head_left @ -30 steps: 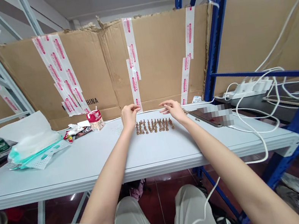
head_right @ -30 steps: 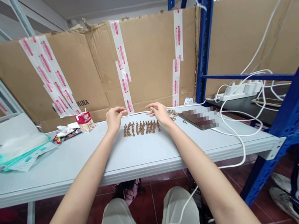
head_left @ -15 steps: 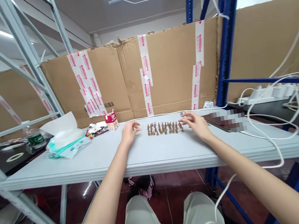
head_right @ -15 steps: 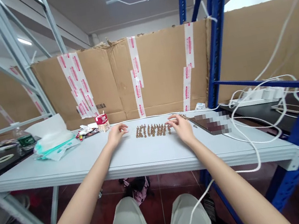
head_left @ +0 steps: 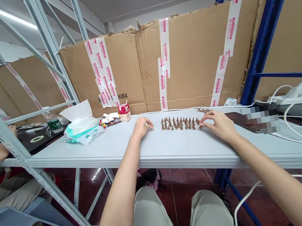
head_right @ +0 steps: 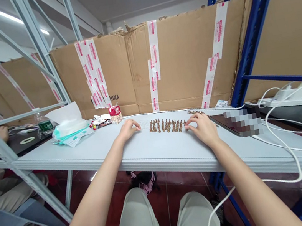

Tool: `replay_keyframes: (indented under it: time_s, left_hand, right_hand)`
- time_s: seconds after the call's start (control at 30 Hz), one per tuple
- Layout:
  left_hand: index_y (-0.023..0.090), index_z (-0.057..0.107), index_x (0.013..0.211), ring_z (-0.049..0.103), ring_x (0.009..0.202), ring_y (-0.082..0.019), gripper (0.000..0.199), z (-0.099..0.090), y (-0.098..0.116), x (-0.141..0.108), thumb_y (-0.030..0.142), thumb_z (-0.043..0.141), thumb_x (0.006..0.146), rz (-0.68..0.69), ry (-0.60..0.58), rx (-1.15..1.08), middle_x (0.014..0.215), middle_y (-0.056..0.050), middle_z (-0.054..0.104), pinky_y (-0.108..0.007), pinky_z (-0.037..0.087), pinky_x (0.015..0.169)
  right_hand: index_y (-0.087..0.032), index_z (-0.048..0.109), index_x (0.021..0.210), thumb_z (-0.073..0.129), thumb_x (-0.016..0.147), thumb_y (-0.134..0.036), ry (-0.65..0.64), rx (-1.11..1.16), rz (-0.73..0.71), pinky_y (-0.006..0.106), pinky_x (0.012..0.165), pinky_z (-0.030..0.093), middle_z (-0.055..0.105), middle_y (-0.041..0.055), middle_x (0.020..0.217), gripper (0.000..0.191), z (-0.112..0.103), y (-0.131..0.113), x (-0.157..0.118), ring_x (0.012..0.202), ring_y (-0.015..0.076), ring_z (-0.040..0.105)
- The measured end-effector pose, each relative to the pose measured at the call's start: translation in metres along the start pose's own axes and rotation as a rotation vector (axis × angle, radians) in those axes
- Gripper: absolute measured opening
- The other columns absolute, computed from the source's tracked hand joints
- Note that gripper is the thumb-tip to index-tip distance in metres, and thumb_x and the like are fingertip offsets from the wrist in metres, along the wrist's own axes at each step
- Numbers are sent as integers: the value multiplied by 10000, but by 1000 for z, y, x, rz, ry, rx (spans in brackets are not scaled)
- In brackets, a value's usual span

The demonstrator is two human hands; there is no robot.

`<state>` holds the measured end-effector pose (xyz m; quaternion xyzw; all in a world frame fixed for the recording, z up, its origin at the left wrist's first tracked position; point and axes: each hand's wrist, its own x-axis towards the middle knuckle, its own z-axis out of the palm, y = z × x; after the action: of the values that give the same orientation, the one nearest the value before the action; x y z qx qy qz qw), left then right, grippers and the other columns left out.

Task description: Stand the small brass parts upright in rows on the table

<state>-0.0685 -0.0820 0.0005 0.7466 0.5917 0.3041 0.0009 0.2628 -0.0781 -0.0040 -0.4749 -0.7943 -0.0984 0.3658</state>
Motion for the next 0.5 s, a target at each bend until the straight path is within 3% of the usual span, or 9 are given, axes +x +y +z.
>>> replay_keyframes:
  time_s: [0.3,0.5]
  left_hand:
    - [224,688,738,419,1008,-242,74,3,3,-1,257,641,692,-51,-41,107,962,-45,548,-388,290,873]
    - [200,664,730,413,1009,-237,64,5,9,-3,234,609,727,65,16,161,970,-47,537,-394,281,879]
  right_hand:
    - [-265,698,723,534,758,-421,-3,-72,-39,352,766,372,563,45,930,229,6,6,0,870,212,482]
    - [-271,701,725,563,739,-411,-5,-75,13,364,768,354,563,45,980,198,6,5,-1,915,232,460]
